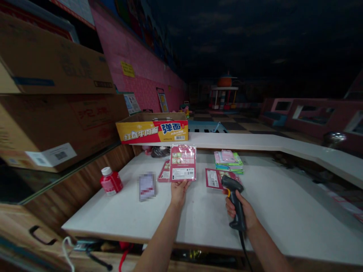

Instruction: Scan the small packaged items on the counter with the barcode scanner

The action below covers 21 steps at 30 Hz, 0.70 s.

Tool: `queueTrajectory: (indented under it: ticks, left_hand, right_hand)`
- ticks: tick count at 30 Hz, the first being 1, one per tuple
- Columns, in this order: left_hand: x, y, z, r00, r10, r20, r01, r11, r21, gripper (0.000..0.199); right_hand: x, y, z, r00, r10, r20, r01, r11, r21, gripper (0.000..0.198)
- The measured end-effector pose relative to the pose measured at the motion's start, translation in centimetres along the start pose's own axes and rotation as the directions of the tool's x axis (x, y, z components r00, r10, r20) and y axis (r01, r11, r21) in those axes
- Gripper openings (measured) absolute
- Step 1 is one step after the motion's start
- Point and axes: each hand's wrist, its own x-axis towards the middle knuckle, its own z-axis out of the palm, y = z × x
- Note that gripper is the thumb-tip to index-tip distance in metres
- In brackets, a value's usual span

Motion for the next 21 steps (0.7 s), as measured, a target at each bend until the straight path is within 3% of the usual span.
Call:
queueTrajectory:
  ticks: [6,13,21]
  left_hand:
    - [0.2,-0.5,-0.4,0.999,0.016,-0.033,-0.017,0.999,-0.031,0.046]
    - [0.4,-0.9,-0.5,0.997,0.046,-0.056,-0.046,0.999,0.015,0.051]
    - [0.3,-1.2,0.0,0.995,0.089,-0.033,-0.087,0.994,0.066,0.049]
  right_hand:
    - [0.8,-0.1,3.6,0.969,-0.068,-0.238,-0.007,0.953,-0.302,0.042]
    - [1.5,0.2,9.6,0.961,-0.133,-0.244,-0.031,0.823,-0.568,0.048]
    - [0.9,1.0,11.2,0.950,-0.149,-0.275,-0.045,0.805,-0.591,0.045]
